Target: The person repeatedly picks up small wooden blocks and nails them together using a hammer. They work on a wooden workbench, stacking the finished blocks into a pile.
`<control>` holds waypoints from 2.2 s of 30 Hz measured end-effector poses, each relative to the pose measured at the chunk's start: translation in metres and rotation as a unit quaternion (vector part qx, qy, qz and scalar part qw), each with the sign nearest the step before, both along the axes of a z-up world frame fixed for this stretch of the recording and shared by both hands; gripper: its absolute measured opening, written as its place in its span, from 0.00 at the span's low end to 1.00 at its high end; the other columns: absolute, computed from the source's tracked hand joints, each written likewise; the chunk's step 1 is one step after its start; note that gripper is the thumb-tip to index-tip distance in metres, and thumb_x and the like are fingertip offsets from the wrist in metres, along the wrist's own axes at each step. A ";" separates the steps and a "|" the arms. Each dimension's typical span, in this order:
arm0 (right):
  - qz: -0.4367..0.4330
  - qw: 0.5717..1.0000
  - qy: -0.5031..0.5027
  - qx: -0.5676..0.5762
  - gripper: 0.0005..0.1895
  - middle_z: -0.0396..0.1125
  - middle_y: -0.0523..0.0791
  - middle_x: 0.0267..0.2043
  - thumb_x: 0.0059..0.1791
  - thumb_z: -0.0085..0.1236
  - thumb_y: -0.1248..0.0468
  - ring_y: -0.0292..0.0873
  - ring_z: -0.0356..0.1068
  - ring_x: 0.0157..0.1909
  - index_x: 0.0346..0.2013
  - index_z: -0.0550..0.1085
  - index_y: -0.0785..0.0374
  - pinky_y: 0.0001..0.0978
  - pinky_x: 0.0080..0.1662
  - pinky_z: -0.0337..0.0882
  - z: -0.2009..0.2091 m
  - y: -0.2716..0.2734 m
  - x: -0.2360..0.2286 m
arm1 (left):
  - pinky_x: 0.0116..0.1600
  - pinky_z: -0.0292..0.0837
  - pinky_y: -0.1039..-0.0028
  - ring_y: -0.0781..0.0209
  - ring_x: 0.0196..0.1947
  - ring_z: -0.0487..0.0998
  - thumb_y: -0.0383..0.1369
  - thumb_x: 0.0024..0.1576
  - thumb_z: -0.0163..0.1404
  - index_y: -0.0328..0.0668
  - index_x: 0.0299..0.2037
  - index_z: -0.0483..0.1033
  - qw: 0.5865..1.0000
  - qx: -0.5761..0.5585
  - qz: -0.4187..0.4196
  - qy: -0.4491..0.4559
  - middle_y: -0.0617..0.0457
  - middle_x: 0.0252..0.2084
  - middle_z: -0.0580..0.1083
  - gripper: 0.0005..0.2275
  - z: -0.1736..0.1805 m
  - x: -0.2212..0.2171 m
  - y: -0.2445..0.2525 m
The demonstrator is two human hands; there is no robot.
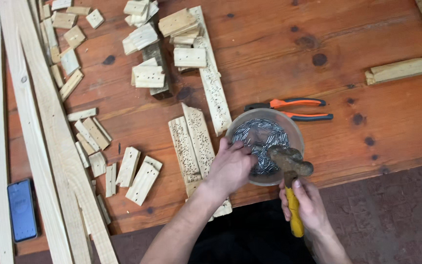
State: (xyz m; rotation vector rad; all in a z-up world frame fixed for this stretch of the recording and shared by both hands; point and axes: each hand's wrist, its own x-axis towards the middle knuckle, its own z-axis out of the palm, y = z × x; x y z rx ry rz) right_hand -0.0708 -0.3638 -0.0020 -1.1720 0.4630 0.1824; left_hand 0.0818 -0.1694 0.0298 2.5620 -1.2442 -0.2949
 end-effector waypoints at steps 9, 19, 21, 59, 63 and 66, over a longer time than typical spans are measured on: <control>0.007 1.000 -0.020 0.015 0.27 0.62 0.51 0.20 0.55 0.45 0.45 0.44 0.59 0.11 0.39 0.70 0.71 0.33 0.14 0.61 0.003 -0.007 -0.004 | 0.59 0.55 0.48 0.51 0.48 0.74 0.29 0.52 0.51 0.55 0.35 0.85 0.995 0.097 -0.013 0.001 0.54 0.42 0.78 0.09 -0.004 0.013 -0.022; 0.013 0.999 -0.020 0.025 0.26 0.62 0.49 0.20 0.56 0.44 0.46 0.42 0.60 0.12 0.39 0.69 0.70 0.33 0.14 0.63 0.009 -0.006 -0.006 | 0.63 0.55 0.53 0.43 0.43 0.77 0.22 0.52 0.43 0.40 0.40 0.69 0.995 -0.047 0.019 0.091 0.43 0.31 0.77 0.07 0.033 0.004 0.007; 0.010 0.999 -0.028 0.022 0.26 0.62 0.50 0.20 0.55 0.45 0.45 0.43 0.60 0.12 0.38 0.69 0.70 0.34 0.14 0.63 0.014 -0.005 -0.008 | 0.52 0.65 0.59 0.49 0.42 0.78 0.27 0.61 0.50 0.42 0.40 0.76 0.967 -0.223 0.070 0.096 0.51 0.39 0.78 0.02 0.042 -0.002 0.023; 0.113 0.992 -0.030 -0.053 0.24 0.62 0.51 0.19 0.56 0.43 0.49 0.44 0.61 0.11 0.38 0.70 0.70 0.35 0.14 0.65 0.030 0.049 -0.010 | 0.52 0.69 0.58 0.50 0.39 0.77 0.21 0.57 0.51 0.37 0.41 0.65 0.935 -0.311 0.162 0.051 0.48 0.39 0.76 0.08 -0.003 -0.063 0.111; 0.113 0.991 -0.025 -0.064 0.24 0.63 0.50 0.20 0.56 0.43 0.49 0.43 0.61 0.11 0.38 0.70 0.70 0.34 0.13 0.64 0.032 0.050 -0.010 | 0.55 0.70 0.58 0.51 0.39 0.76 0.20 0.56 0.52 0.38 0.42 0.66 0.919 -0.347 0.165 0.092 0.48 0.37 0.74 0.09 -0.013 -0.063 0.113; 0.125 0.990 -0.033 -0.058 0.23 0.64 0.49 0.20 0.57 0.41 0.50 0.42 0.62 0.12 0.38 0.71 0.68 0.33 0.14 0.66 0.029 0.048 -0.010 | 0.55 0.67 0.59 0.51 0.40 0.76 0.22 0.55 0.52 0.38 0.43 0.66 0.930 -0.317 0.168 0.084 0.49 0.39 0.75 0.09 -0.011 -0.062 0.113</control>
